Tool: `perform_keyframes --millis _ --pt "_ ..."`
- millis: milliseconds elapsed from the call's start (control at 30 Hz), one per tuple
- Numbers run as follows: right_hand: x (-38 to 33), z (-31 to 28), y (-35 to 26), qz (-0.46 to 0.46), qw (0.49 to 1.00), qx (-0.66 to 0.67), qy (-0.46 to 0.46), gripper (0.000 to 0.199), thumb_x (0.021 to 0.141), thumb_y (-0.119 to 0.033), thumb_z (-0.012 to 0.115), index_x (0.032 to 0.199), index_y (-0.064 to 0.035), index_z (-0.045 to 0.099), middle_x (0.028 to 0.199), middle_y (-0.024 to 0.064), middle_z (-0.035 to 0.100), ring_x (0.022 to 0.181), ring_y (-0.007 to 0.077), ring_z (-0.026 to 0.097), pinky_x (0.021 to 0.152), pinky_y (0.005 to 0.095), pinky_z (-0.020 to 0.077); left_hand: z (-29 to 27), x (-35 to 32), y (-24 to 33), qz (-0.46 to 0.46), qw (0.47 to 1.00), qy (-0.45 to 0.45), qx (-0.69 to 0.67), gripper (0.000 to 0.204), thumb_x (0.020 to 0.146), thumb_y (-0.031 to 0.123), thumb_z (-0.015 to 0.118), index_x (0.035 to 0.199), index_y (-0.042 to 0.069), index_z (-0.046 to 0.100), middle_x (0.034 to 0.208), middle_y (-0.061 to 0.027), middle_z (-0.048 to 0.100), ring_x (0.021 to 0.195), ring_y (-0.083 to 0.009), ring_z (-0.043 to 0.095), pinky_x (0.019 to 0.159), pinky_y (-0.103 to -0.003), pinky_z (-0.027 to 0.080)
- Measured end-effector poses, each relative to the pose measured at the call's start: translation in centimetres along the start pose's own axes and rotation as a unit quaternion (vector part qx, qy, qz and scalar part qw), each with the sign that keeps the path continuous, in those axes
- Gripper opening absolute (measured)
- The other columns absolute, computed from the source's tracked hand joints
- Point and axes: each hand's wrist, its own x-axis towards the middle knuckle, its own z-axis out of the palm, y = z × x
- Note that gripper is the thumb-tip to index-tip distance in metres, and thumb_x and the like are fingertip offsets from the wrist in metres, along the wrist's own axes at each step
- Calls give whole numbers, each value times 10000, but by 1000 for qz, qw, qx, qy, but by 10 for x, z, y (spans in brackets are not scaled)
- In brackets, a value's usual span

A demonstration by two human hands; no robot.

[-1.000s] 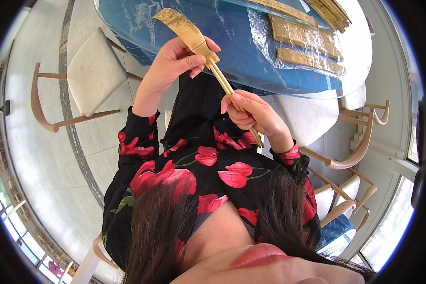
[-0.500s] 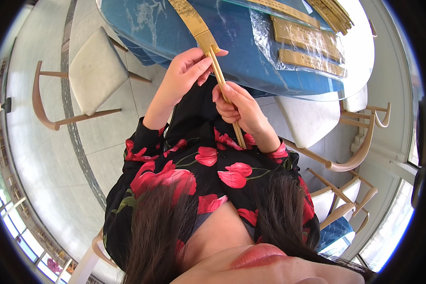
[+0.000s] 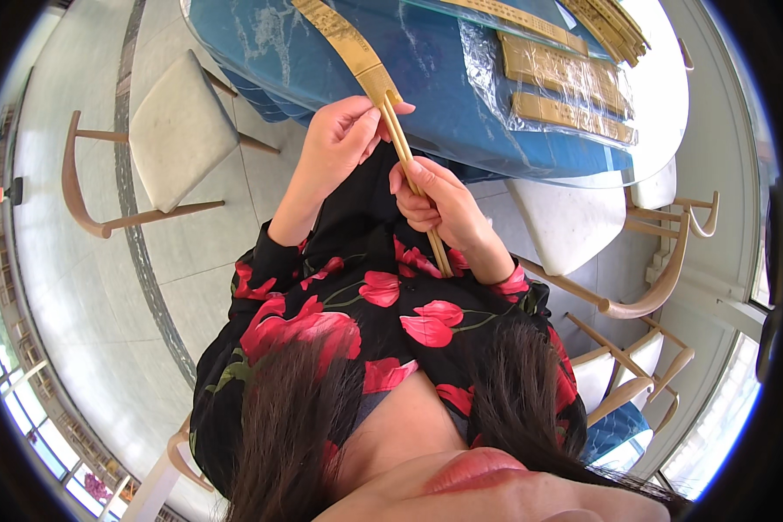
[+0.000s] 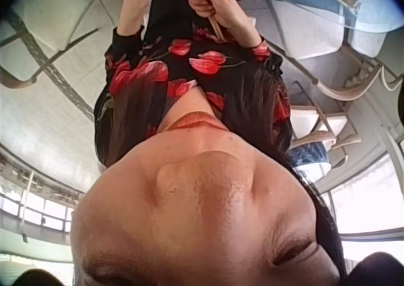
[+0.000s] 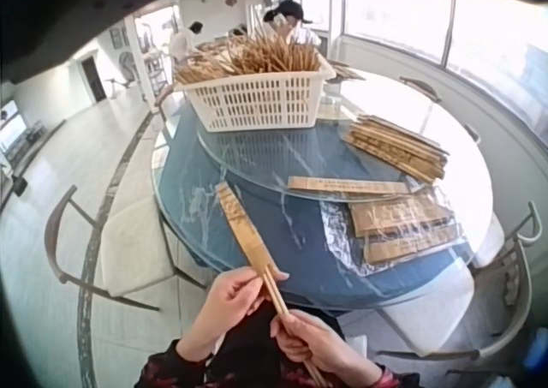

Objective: The person sits at a table and repeatedly picks up thin bamboo strips and wooden sticks. They align the strips with the sticks and place them into a white basket. The person continues this repetitive assembly process throughout the clip.

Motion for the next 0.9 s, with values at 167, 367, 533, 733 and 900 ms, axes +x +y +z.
perform_keyframes --millis 167,367,533,733,900 --pt "1 1 -1 -4 1000 -8 1 381 1123 -396 412 1011 -59 552 696 -84 325 549 12 244 477 204 191 1 -1 3 0 1000 8 16 327 1061 113 431 1103 -20 727 898 -29 693 596 -19 452 534 -190 380" --pt "8 12 -5 -22 999 -20 39 367 1123 -390 413 984 -77 543 693 -90 327 551 11 249 474 199 192 9 -15 -1 36 991 13 126 265 1013 62 488 1030 -40 732 817 -15 629 681 -70 528 624 -247 432" --pt "15 11 -5 -37 999 -4 31 362 1124 -385 412 965 -83 533 688 -89 328 547 10 252 471 193 192 -2 -26 3 29 986 -15 162 280 1033 172 580 1180 -53 660 963 -77 682 836 -142 638 739 -291 521" --pt "20 21 -5 -1 1000 14 -24 373 1121 -386 410 971 -63 522 682 -66 313 540 30 247 461 210 190 11 1 32 23 951 38 -306 670 1094 529 369 1503 -1 369 1252 -138 645 954 -208 683 887 -339 548" --pt "30 27 0 1 997 56 -46 372 1132 -382 377 974 -74 511 692 -57 322 547 34 244 464 210 195 17 21 24 13 924 75 -375 399 1099 457 452 1148 78 569 698 81 291 567 -41 227 493 -220 207"
